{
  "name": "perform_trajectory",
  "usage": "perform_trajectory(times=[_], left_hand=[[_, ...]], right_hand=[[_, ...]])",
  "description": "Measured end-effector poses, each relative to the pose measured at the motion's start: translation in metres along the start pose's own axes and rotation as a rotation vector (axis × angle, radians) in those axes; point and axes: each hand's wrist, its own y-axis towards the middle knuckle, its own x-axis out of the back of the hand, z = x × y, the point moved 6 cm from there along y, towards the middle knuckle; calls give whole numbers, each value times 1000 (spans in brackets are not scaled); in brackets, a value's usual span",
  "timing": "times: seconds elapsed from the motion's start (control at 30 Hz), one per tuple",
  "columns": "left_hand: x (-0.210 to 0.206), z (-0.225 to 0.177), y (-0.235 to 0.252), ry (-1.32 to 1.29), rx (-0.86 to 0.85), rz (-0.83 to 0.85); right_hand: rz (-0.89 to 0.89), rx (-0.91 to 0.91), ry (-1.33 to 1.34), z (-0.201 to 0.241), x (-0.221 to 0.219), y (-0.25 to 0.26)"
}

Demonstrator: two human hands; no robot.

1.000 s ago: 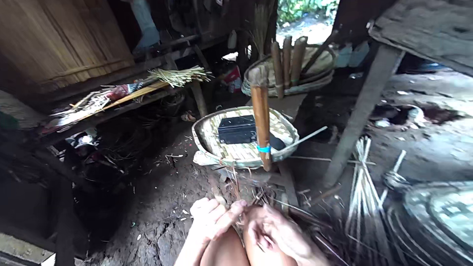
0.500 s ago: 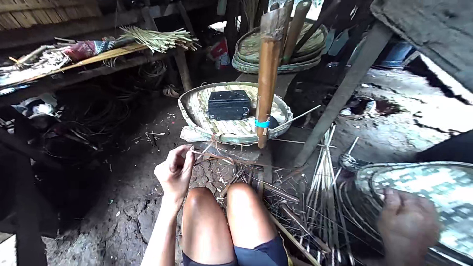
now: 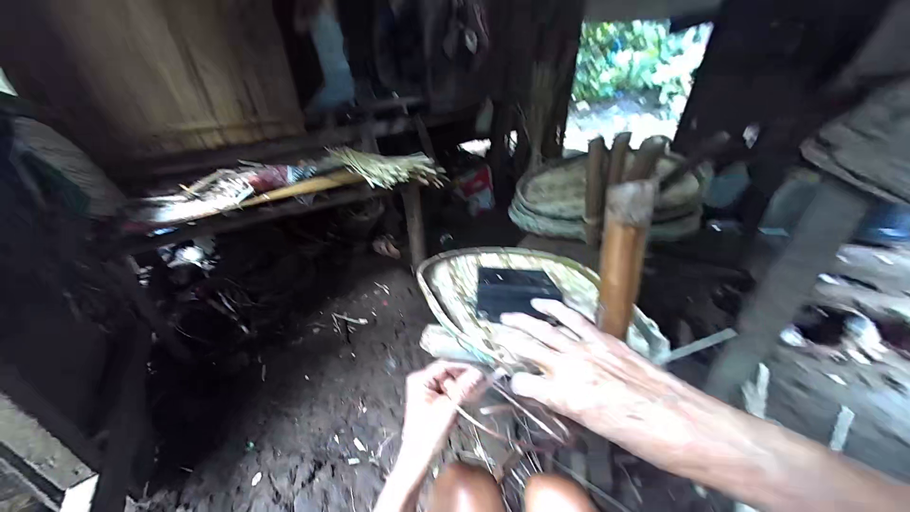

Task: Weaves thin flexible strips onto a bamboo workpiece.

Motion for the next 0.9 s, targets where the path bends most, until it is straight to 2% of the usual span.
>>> perform_trajectory(times=[0.07, 0.1, 0.17, 0.2, 0.23, 0.3, 0.33, 0.43, 0.47, 0.57, 0.67, 0.77, 0.9], left_hand=[[-4, -3, 4, 131, -148, 114], [-7, -6, 6, 281, -276, 136], [-17, -19, 9, 555, -570, 107], [-22, -25, 13, 614, -674, 100], [-26, -30, 17, 621, -730, 117], [-32, -31, 26, 551, -739, 235], [-36, -31, 27, 506, -716, 312], [-46, -34, 27, 434, -661, 435], [-49, -36, 26, 437, -640, 433], [-52, -38, 22, 493, -551, 413], [-60, -32, 22, 559, -577, 434], [-65, -26, 22, 547, -585, 359], [-66, -22, 20, 523, -623, 267]], right_hand=[[47, -39, -121, -24, 1, 14], [169, -133, -209, -33, 0, 20], [730, -413, -264, -40, -10, 30], [999, -485, -245, -38, -14, 35], [1133, -510, -237, -37, -14, 41], [1101, -468, -331, -42, -17, 50], [1144, -465, -348, -43, -18, 49], [1474, -507, -183, -30, -15, 41], [1481, -508, -160, -29, -12, 41], [1232, -481, -264, -39, -4, 44], [956, -386, -442, -48, -4, 39], [732, -310, -477, -46, -5, 30], [178, -143, -388, -30, 18, 15]])
